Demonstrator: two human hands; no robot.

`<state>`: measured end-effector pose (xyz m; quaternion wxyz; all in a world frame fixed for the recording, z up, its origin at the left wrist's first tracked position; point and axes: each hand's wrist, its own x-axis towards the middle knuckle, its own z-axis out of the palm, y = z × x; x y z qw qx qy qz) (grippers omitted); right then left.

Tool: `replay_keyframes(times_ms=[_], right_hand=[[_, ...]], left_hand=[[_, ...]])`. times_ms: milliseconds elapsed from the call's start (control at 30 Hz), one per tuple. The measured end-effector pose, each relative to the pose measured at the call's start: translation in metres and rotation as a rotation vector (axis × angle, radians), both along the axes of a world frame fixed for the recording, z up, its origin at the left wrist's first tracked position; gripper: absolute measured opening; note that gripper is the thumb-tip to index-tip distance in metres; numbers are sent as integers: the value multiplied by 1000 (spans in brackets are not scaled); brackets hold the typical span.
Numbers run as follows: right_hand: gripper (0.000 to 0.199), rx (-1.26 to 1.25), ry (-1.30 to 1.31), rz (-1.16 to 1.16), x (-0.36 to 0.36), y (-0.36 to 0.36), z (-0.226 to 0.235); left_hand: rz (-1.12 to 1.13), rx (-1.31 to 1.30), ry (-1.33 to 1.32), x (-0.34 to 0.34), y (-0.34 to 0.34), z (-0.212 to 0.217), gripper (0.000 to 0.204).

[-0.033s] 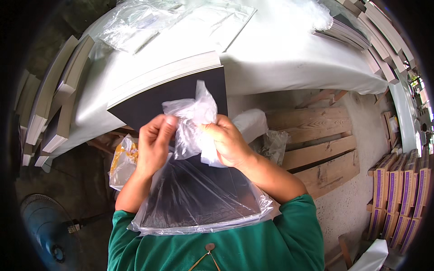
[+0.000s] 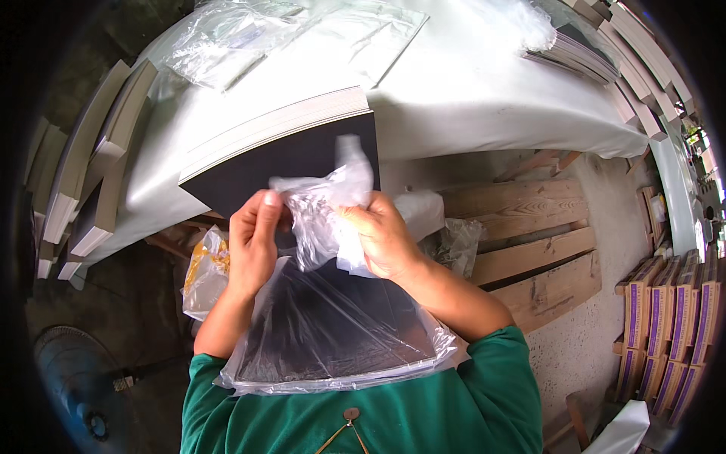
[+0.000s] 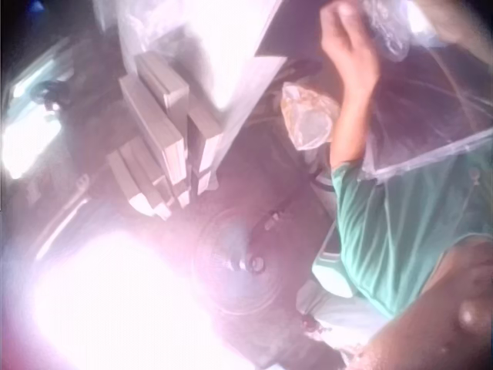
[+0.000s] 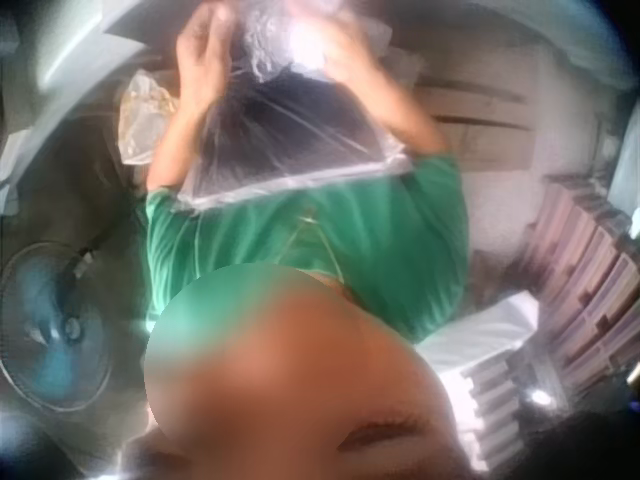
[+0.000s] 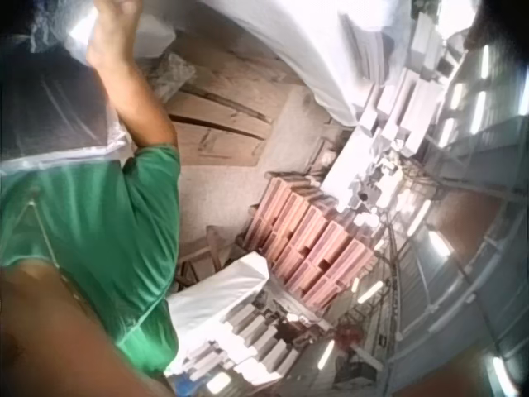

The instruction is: The person places black books into clear plastic bags by hand and stacks them.

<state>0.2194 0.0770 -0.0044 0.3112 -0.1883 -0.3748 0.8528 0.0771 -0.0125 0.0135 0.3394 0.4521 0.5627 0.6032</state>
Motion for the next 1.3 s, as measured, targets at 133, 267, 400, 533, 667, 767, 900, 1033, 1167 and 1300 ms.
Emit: replay_keyframes(times_ms=[133, 267, 400, 533, 667, 767, 900, 1033, 1167, 1300], right_hand=[[18, -6, 91, -77, -2, -1, -4], [19, 43, 106, -125, -11, -4, -4], [20, -6, 124, -100, -13, -5, -2], [22, -172, 192, 11, -10, -8, -2], [28, -182, 172, 61, 0, -4, -7], [24, -100, 389, 334, 12, 5, -9], [26, 527, -182, 189, 34, 20, -2], [30, -20, 56, 116, 57, 39, 3], [18, 617, -235, 641, 74, 60, -8], [28, -303, 443, 192, 74, 62, -22]], left_hand=[[15, -25, 141, 0, -2, -8, 24], [120, 79, -117, 3, -3, -18, 15], [145, 49, 33, -3, -6, -18, 22], [138, -93, 299, -11, -5, -16, 29], [49, 49, 488, -25, 0, -14, 28], [23, 34, -123, -32, -2, -4, 31], [-192, -202, -559, -21, -10, 10, 28], [-734, -284, -209, -21, -12, 15, 29], [-277, 93, -896, -69, -26, 7, 38], [-407, -328, -291, -81, -52, -31, 32]])
